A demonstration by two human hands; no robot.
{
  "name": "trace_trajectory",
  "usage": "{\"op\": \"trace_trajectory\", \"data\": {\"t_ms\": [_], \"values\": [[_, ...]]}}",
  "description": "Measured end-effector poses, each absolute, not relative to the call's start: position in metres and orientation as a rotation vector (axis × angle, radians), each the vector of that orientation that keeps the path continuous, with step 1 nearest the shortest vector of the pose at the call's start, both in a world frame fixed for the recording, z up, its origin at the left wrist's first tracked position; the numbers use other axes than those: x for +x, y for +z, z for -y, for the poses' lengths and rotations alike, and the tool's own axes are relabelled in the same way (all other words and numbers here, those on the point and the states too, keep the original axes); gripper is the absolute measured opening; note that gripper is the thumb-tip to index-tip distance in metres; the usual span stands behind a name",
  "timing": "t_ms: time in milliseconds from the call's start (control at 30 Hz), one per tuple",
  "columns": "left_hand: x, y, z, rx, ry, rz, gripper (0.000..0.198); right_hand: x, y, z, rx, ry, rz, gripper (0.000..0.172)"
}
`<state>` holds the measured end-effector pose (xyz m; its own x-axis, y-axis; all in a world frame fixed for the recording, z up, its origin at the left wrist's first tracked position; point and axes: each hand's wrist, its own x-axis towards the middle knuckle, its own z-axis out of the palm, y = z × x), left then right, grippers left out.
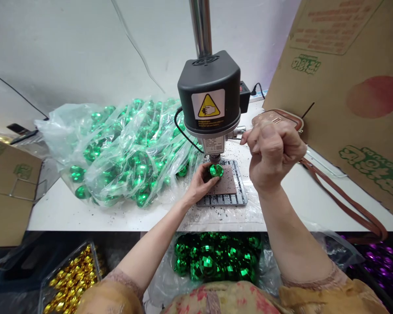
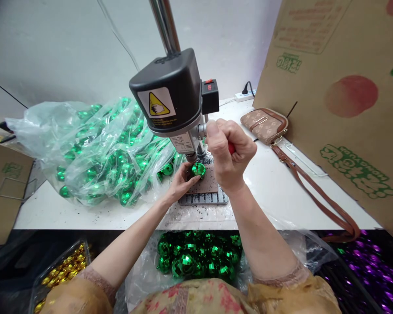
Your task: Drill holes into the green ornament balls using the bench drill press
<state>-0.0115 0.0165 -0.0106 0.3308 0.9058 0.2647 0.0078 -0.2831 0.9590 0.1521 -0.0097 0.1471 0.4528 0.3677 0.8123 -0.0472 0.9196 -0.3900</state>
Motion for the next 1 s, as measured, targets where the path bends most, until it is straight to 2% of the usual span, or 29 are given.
{"op": "trace_trajectory", "data": {"t_ms": [233,700,1000], "values": [[-0.013,-0.015,-0.018,1.559,1.154,-0.837,0.061,0.152,0.147,0.010,-0.354,0.246,1.079,0.042],[-0.003,0.003,-0.008,1.591,1.083,-0.894,0.055,0.153,0.146,0.009,-0.316,0.261,1.077,0.042],[-0.005,-0.001,0.019,1.603,1.454,-1.249,0.066,0.153,0.145,0.007,-0.309,0.225,1.092,0.043]]}}
